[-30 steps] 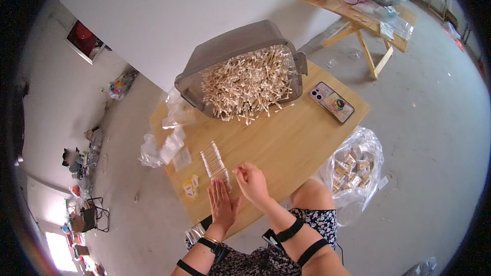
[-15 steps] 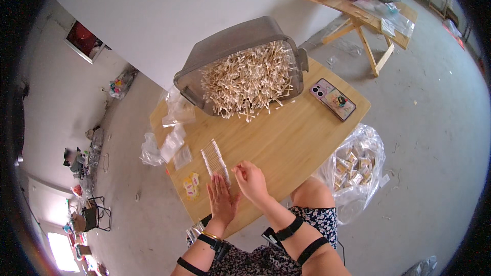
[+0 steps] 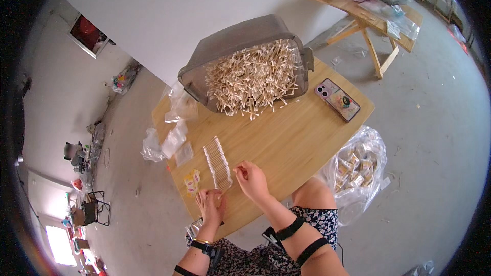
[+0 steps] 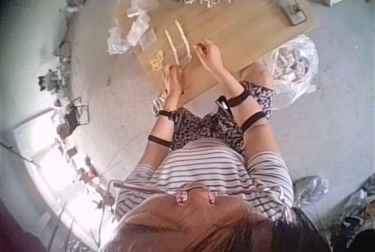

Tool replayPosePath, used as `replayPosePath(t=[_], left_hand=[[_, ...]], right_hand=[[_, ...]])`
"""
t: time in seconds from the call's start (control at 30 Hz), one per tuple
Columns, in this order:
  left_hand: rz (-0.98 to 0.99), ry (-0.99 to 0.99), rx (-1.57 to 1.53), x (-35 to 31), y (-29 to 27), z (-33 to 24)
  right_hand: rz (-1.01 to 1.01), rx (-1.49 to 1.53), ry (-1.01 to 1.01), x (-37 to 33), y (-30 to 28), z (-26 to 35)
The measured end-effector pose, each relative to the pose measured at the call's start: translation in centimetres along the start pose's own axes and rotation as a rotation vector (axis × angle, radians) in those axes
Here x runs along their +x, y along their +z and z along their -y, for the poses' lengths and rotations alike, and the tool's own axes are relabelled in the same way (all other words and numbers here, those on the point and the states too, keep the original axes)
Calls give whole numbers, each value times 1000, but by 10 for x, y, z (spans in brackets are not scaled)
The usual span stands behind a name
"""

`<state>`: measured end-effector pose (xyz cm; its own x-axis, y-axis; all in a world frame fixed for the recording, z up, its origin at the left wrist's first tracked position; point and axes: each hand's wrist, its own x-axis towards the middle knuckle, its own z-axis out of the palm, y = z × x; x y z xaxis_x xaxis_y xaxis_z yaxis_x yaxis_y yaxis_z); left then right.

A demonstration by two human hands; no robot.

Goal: Counting cotton swabs and packing them into small plastic bags.

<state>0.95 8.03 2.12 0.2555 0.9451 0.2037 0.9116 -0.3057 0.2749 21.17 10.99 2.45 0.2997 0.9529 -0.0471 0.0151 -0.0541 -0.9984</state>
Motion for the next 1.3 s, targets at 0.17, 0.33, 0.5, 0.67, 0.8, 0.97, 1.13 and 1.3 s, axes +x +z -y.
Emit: replayPosePath(t=[0.17, 0.33, 0.5, 0.67, 0.8, 0.97, 1.13, 1.3], left_hand=[[30, 1, -19, 22, 10, -4], [1, 3, -5, 29, 8, -2], [-76, -63, -61, 11, 5, -4], [-151, -117, -108, -10, 9, 0], [-185, -118, -165, -12, 21, 9], [-148, -83, -178, -10, 26, 11], [-149, -79, -163, -10, 22, 10], [-131, -94, -175, -11, 18, 7]], right_hand=[[-10, -76, -71, -1, 0, -6], [19, -115, -36, 0, -1, 1], [36, -110, -67, -4, 1, -2], [148, -549, -399, -16, 7, -1], [199, -693, -499, -21, 19, -3], [166, -812, -448, -14, 29, -7], [201, -842, -478, -6, 35, -11], [185, -859, -505, -3, 39, -14]])
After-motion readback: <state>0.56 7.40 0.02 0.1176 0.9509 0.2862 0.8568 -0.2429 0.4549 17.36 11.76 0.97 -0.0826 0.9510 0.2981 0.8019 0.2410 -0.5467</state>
